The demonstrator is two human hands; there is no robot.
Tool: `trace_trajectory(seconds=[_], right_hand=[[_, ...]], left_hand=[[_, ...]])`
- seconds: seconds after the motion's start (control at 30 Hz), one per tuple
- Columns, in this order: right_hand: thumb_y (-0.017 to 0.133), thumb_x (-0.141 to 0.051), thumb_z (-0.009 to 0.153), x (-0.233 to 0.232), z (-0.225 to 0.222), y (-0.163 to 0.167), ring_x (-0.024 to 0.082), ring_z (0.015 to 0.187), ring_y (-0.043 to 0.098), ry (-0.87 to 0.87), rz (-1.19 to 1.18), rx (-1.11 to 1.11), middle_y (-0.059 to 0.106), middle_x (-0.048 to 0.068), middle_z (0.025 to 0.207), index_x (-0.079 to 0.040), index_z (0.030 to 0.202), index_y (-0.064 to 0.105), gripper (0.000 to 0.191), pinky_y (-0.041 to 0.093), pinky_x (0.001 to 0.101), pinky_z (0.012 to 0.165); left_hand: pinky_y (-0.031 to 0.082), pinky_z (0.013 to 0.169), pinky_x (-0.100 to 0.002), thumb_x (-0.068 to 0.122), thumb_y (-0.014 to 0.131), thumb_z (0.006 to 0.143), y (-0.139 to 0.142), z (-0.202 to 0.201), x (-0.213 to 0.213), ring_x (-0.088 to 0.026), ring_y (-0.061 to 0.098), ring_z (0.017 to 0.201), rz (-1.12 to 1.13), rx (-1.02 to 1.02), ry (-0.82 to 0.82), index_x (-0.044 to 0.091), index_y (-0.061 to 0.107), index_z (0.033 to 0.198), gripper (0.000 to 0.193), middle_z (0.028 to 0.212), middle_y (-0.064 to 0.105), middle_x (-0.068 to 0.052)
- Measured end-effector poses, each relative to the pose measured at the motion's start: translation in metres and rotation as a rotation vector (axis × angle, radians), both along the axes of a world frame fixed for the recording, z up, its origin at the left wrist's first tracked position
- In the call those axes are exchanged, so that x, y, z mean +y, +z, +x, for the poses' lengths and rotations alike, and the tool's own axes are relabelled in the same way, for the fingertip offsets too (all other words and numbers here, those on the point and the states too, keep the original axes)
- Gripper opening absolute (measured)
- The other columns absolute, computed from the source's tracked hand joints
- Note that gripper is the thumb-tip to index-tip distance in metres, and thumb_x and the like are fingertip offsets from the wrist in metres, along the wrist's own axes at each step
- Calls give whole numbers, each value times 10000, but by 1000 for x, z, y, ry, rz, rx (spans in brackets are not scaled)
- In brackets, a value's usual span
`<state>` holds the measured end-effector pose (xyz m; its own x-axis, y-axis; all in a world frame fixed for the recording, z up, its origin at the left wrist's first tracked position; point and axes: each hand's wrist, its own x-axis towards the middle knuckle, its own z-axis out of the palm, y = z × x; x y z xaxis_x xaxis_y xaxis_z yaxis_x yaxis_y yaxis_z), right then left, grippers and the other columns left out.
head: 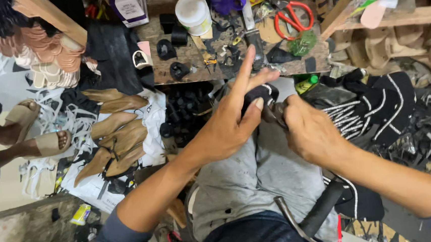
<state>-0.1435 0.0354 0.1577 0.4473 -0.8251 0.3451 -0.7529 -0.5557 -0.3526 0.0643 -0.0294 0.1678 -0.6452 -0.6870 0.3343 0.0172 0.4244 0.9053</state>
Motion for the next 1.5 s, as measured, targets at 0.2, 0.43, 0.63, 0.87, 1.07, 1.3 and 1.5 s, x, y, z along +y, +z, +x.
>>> trace_trajectory(seconds=[0.2, 0.43, 0.63, 0.87, 1.07, 1.3, 1.5], right_hand=[[646, 19, 719, 13, -38, 24, 447, 797, 601, 5, 262, 59, 538, 191, 890, -3, 950, 472, 290, 507, 496, 685], [654, 0, 770, 12, 3, -6, 465, 754, 605, -199, 255, 29, 563, 247, 861, 39, 962, 456, 278, 481, 518, 604], [669, -76, 862, 18, -24, 19, 424, 736, 640, -68, 351, -27, 605, 219, 765, -9, 919, 481, 208, 507, 483, 632], [671, -148, 924, 28, 4, -9, 404, 699, 654, -348, 602, -83, 615, 185, 668, -15, 952, 475, 239, 493, 484, 628], [590, 22, 755, 22, -26, 4, 407, 806, 638, 23, 395, -111, 599, 214, 853, -8, 966, 486, 237, 515, 456, 665], [604, -50, 899, 33, 2, -6, 381, 790, 709, -71, 515, -363, 701, 174, 826, 11, 958, 497, 136, 547, 426, 632], [671, -128, 931, 20, -17, -2, 378, 733, 668, 26, 685, -316, 661, 198, 790, 6, 947, 552, 180, 527, 434, 651]], left_hand=[[350, 1299, -432, 3, 431, 1072, -2, -5, 9, -385, 467, 1546, -140, -53, 49, 29, -5, 1677, 747, 1534, 555, -256], [299, 1311, -450, 7, 472, 1094, 1, -2, -5, -390, 430, 1573, 36, 41, -61, 47, 5, 1680, 751, 1545, 579, -247], [344, 1294, -413, 24, 444, 1060, 4, 1, 11, -338, 462, 1562, -61, -111, 10, 55, 19, 1689, 760, 1545, 566, -198], [284, 1297, -442, -16, 503, 1066, 4, 2, 7, -378, 445, 1552, 60, -40, -64, 54, 48, 1676, 764, 1575, 550, -222], [350, 1266, -413, -25, 478, 1033, 9, 3, 14, -345, 486, 1528, 25, -123, -33, 63, 42, 1678, 783, 1570, 529, -211], [284, 1289, -443, -32, 541, 1079, 2, 7, 14, -391, 403, 1574, -1, -96, -64, 72, 39, 1674, 785, 1586, 536, -242], [389, 1259, -413, -44, 533, 1027, 2, 9, 22, -364, 525, 1510, -17, -118, -18, 92, 74, 1678, 808, 1543, 573, -219]])
